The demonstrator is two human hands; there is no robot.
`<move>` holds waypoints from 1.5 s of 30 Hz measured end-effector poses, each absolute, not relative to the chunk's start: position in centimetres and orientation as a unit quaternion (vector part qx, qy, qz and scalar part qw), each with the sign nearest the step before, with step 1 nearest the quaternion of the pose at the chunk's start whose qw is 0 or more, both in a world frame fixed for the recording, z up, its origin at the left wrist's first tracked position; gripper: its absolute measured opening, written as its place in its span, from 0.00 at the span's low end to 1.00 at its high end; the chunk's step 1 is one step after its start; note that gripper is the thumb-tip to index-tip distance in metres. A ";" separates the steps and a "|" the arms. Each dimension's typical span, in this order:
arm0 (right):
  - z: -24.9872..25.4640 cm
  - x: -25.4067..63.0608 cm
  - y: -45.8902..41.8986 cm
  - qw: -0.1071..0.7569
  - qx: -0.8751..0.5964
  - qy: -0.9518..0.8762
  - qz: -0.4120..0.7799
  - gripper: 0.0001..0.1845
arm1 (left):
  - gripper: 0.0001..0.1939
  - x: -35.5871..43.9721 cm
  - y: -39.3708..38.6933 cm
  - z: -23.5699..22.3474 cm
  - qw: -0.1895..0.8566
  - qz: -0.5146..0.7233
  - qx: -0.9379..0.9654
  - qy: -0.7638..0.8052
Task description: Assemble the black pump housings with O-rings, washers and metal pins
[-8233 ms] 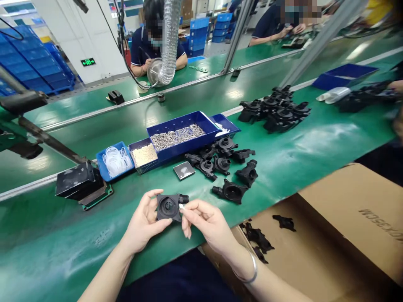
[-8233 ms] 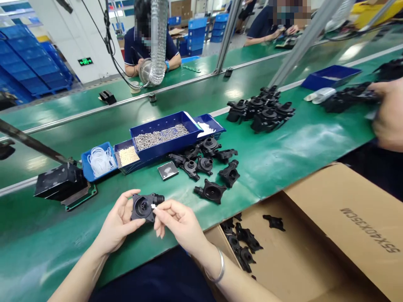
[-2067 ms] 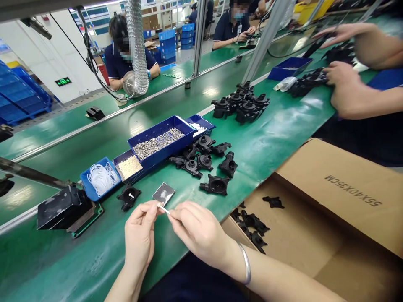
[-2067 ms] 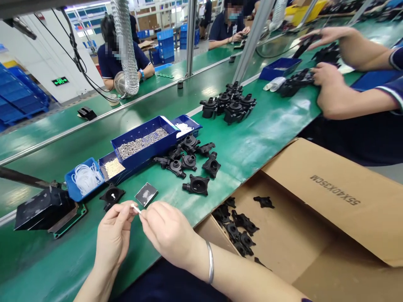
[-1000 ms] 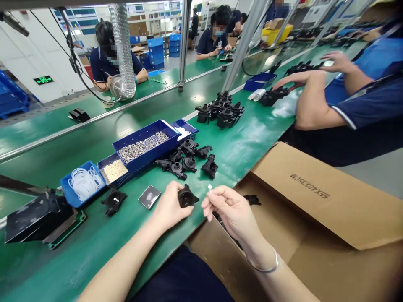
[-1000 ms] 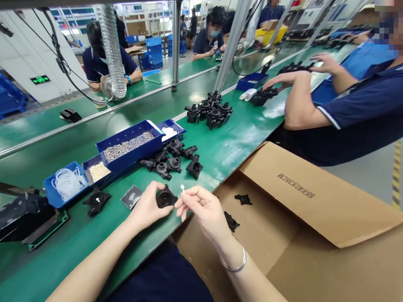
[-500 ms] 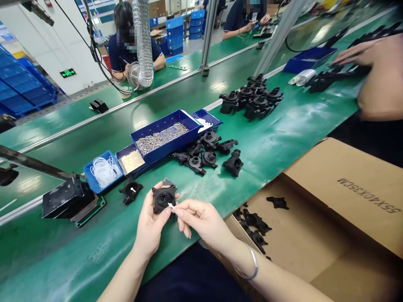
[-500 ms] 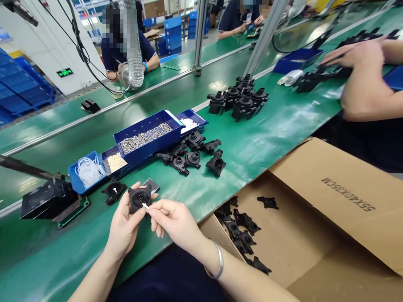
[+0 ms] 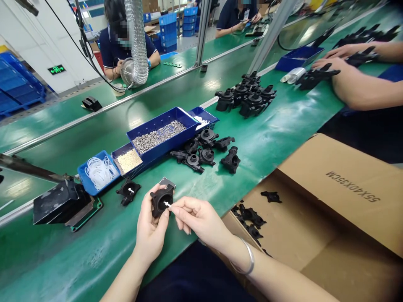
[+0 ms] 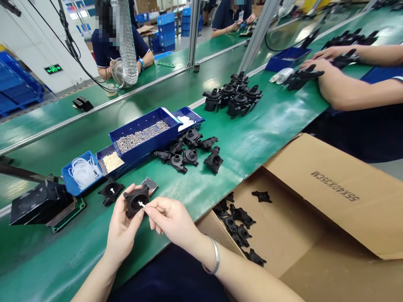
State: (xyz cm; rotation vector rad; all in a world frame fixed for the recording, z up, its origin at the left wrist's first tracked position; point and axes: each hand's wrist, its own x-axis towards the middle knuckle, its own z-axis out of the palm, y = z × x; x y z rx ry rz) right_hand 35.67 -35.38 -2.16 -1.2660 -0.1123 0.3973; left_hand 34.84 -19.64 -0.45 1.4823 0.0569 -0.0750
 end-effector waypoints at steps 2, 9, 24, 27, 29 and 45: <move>-2.2 35.6 -35.3 0.780 -0.597 -0.056 0.182 0.17 | 0.30 34.7 -19.5 -0.9 0.710 -0.021 0.704 0.008; -1.4 35.5 -34.9 0.712 -0.687 -0.100 0.106 0.19 | 0.29 34.7 -18.5 -1.3 0.545 0.092 0.825 -0.116; -2.1 36.0 -33.5 0.759 -0.633 -0.097 0.116 0.16 | 0.33 35.6 -16.7 -1.5 0.366 0.151 0.874 -0.281; -2.8 36.6 -33.4 0.797 -0.576 -0.094 0.153 0.18 | 0.33 36.1 -16.0 -0.6 0.333 0.094 0.888 -0.304; -3.0 37.1 -33.5 0.806 -0.550 -0.110 0.187 0.19 | 0.32 36.4 -15.4 0.3 0.329 0.039 0.889 -0.315; 0.1 46.6 -45.5 0.527 -0.829 -0.046 -0.179 0.16 | 0.20 38.5 -11.3 -2.6 0.006 0.217 0.950 -0.225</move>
